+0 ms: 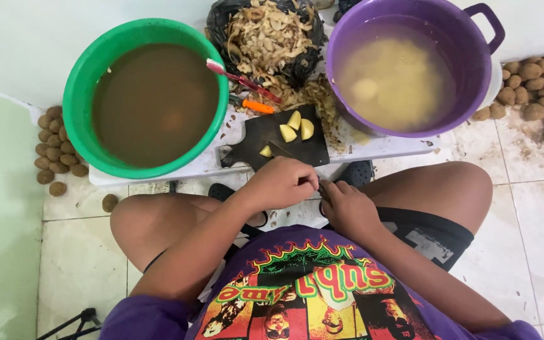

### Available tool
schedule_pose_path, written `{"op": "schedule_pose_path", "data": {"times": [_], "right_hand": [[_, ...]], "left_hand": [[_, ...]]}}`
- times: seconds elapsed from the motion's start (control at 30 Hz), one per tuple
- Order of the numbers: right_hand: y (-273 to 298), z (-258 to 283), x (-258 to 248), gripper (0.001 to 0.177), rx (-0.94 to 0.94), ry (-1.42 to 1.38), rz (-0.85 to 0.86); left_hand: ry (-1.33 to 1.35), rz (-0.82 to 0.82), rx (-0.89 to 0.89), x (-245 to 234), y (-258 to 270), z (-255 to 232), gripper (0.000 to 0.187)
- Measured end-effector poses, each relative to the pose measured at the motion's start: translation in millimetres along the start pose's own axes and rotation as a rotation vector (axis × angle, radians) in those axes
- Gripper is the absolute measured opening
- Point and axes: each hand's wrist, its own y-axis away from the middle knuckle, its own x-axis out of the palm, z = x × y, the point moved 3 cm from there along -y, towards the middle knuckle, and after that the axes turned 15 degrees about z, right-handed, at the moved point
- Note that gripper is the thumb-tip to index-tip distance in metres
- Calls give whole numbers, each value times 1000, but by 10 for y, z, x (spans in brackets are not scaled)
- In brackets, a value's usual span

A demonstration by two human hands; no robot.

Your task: Slicing a peeled potato into rounds using a knife on a small cutting board.

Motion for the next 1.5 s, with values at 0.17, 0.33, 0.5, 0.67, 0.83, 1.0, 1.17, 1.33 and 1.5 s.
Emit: {"op": "schedule_pose_path", "data": {"times": [0.17, 0.33, 0.5, 0.67, 0.83, 1.0, 1.17, 1.33, 1.5], "right_hand": [[-25, -53, 134, 34, -15, -22, -39], [-1, -68, 20, 46, 22, -159, 2], [18, -69, -7, 46, 64, -363, 126], [-78, 28, -52, 49, 57, -384, 256], [-137, 60, -68, 50, 47, -349, 296], [-123, 58, -85, 52, 86, -375, 378], [-108, 40, -62, 50, 80, -371, 362], [-47, 50, -151, 50, 98, -405, 380], [-39, 69, -233, 48, 94, -443, 418]], "left_hand": [[180, 58, 89, 52, -253, -64, 17], [230, -243, 93, -132, -284, 268, 21], [-144, -780, -10, -84, -24, 1045, 15], [-435, -740, 50, 55, 118, 1273, 10], [-654, -760, 211, 20, 70, 1276, 5], [-730, -811, 246, 37, 15, 1403, 3], [-731, -825, 262, 14, 44, 1337, 1], [-716, -840, 278, -5, 78, 1262, 3], [-731, -836, 286, -7, 56, 1306, 2]]}}
